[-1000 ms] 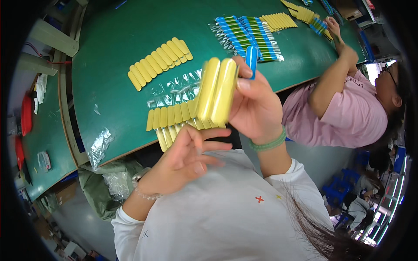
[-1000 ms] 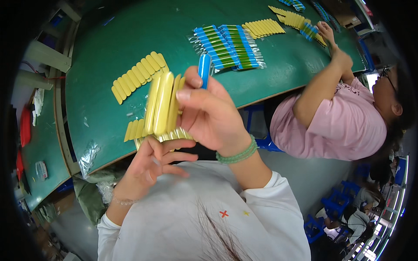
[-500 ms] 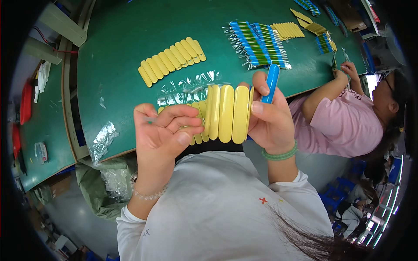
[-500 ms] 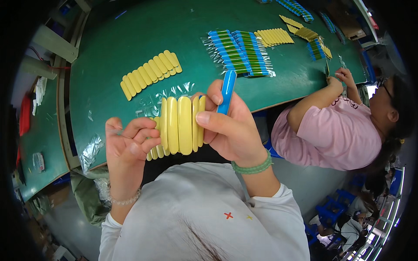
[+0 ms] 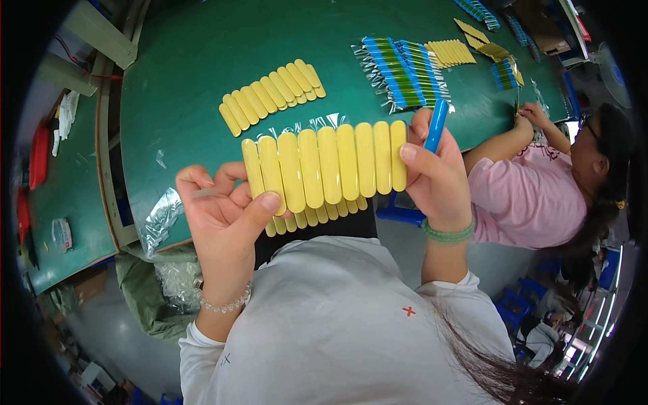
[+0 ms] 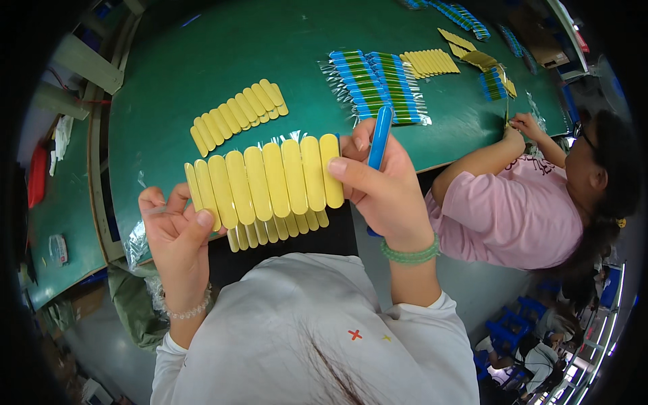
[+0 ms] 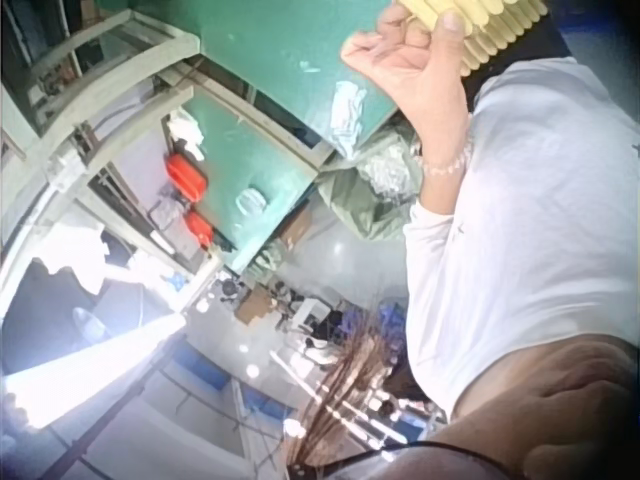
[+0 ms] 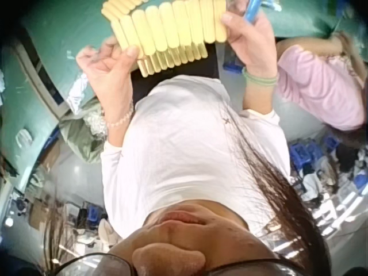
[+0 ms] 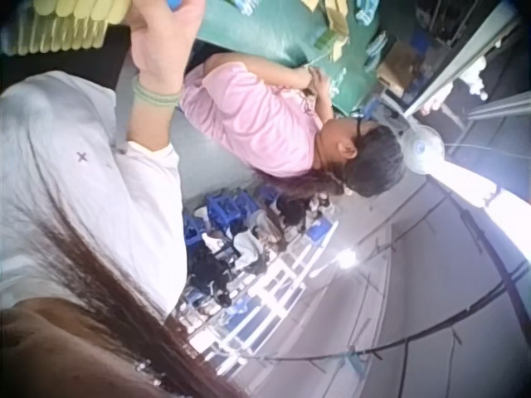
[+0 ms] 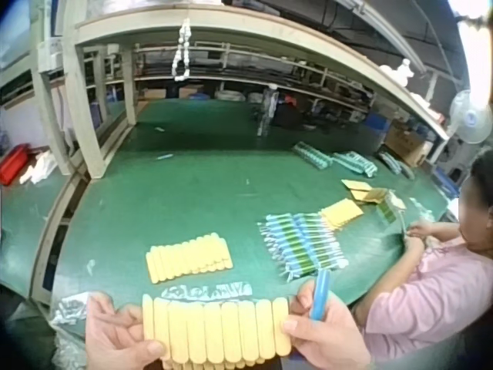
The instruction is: The person aligns and sticks yellow strips onto rows of blue strips on plastic sheets by hand and using a tool, presses them down, and stacks the finished strip sets on the workbench.
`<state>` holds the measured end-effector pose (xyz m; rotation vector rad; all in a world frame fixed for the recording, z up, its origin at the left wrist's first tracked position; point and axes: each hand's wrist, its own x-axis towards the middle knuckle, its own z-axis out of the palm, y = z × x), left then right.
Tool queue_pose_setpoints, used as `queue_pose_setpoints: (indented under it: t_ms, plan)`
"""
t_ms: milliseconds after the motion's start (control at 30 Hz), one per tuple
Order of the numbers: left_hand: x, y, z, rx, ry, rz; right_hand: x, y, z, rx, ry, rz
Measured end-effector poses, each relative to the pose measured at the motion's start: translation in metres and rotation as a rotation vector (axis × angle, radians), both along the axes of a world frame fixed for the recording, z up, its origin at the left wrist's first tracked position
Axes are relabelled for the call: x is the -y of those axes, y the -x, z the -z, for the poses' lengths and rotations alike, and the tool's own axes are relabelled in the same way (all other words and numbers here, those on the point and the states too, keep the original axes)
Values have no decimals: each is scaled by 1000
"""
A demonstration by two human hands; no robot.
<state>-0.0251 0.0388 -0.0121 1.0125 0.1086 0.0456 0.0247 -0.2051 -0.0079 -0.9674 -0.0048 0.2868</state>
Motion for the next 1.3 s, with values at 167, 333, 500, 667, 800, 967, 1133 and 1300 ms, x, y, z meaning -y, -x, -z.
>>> queue_pose_setpoints:
  t_ms: [167, 333, 500, 667, 800, 967, 1133, 1300]
  plan:
    - [-8, -6, 5, -43, -109, -151, 0, -12, 12, 38, 206, 78]
    - [-19, -17, 20, -142, -208, -178, -12, -32, 23, 46, 316, 92]
    - [-29, -37, 44, -183, -323, -214, -25, -59, 39, 119, 449, 89]
    - [-37, -58, 59, -184, -505, -224, -42, -100, 54, 325, 784, 49]
    - [-38, -78, 58, -127, -872, -254, -58, -138, 58, 531, 1066, 22]
    - [-39, -81, 72, -1, -1369, -299, -55, -143, 59, 943, 1349, -131]
    - [-34, -72, 59, 208, -1340, -230, -43, -138, 63, 886, 1349, -364]
    - [-13, -85, 38, 499, -1341, 184, -34, -115, 52, 760, 1234, -20]
